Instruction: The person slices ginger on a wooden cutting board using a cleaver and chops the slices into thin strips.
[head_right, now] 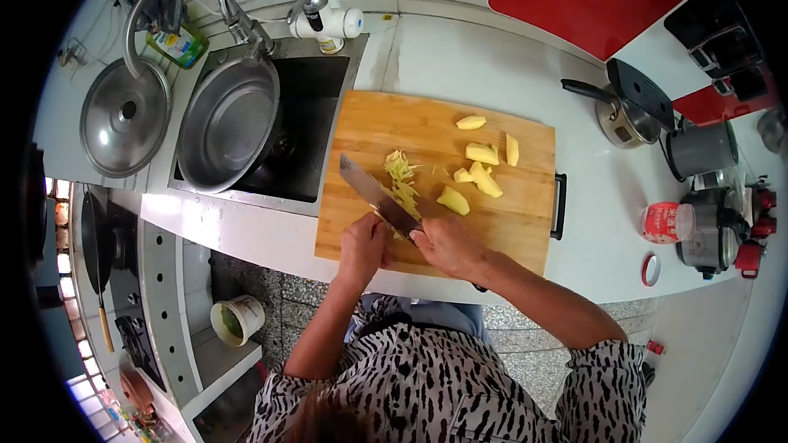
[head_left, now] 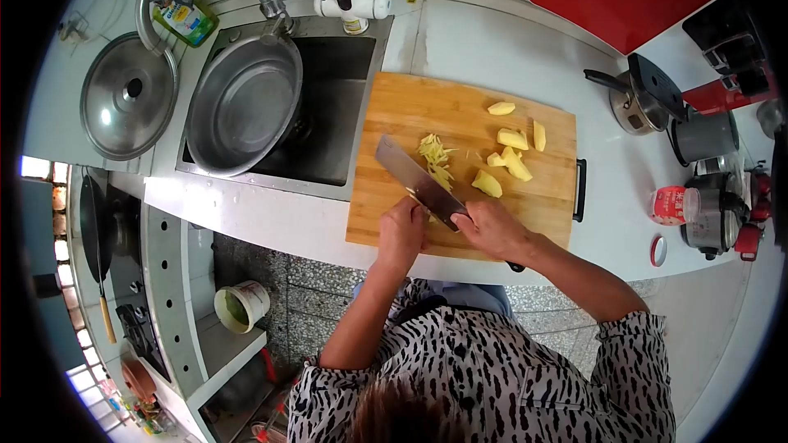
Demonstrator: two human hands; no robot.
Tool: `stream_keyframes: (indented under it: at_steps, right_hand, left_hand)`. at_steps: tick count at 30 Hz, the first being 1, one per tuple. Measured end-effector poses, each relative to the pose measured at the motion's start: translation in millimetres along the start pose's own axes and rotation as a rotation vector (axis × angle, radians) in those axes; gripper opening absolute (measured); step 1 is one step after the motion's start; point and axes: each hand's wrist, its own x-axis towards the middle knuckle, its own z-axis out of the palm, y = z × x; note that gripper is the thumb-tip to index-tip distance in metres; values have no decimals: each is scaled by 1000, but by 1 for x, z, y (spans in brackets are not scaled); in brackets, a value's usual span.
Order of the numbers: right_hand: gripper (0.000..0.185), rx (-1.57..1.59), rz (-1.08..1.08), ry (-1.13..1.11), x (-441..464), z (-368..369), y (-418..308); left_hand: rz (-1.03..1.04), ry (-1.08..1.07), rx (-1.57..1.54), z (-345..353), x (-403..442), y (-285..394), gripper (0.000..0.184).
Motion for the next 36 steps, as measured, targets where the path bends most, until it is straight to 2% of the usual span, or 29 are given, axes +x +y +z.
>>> stream_keyframes:
  at_steps: [12, 14, 17, 20, 21, 24, 26, 29, 32, 35, 36]
  right_hand:
    - [28, -68, -2, -79, 10, 15, 5]
    - [28, -44, 6, 77, 15, 38, 13]
    - [29, -45, 80, 114, 20, 31, 2]
    - [30, -9, -25, 269, 23, 26, 0]
    - [30, -6, -28, 270, 22, 20, -1]
    - [32, -28, -10, 234, 8, -6, -3]
    - [29, -104, 8, 88, -1, -13, -4]
    - [30, -104, -12, 74, -12, -10, -10]
    - [30, -157, -13, 48, -13, 0, -6]
    - [31, -176, -3, 21, -12, 5, -2]
    - [31, -178, -3, 18, -11, 7, -3]
  left_hand:
    - [73, 48, 62, 2, 0, -4, 18]
    - [88, 53, 75, 4, -1, -3, 17]
    - [147, 84, 103, 6, 0, -2, 16]
    - [82, 57, 156, 3, -2, -3, 14]
    - [24, 51, 83, 2, -4, -3, 13]
    - [-44, 72, -27, -6, -12, 10, 14]
    - [-59, 107, -62, -16, -15, 12, 17]
    - [-45, 153, 23, -30, -16, 5, 15]
    - [-77, 96, 68, -31, -14, -3, 11]
    - [-40, 133, 129, -27, -12, -8, 8]
    - [48, 182, 185, -24, -8, -19, 8]
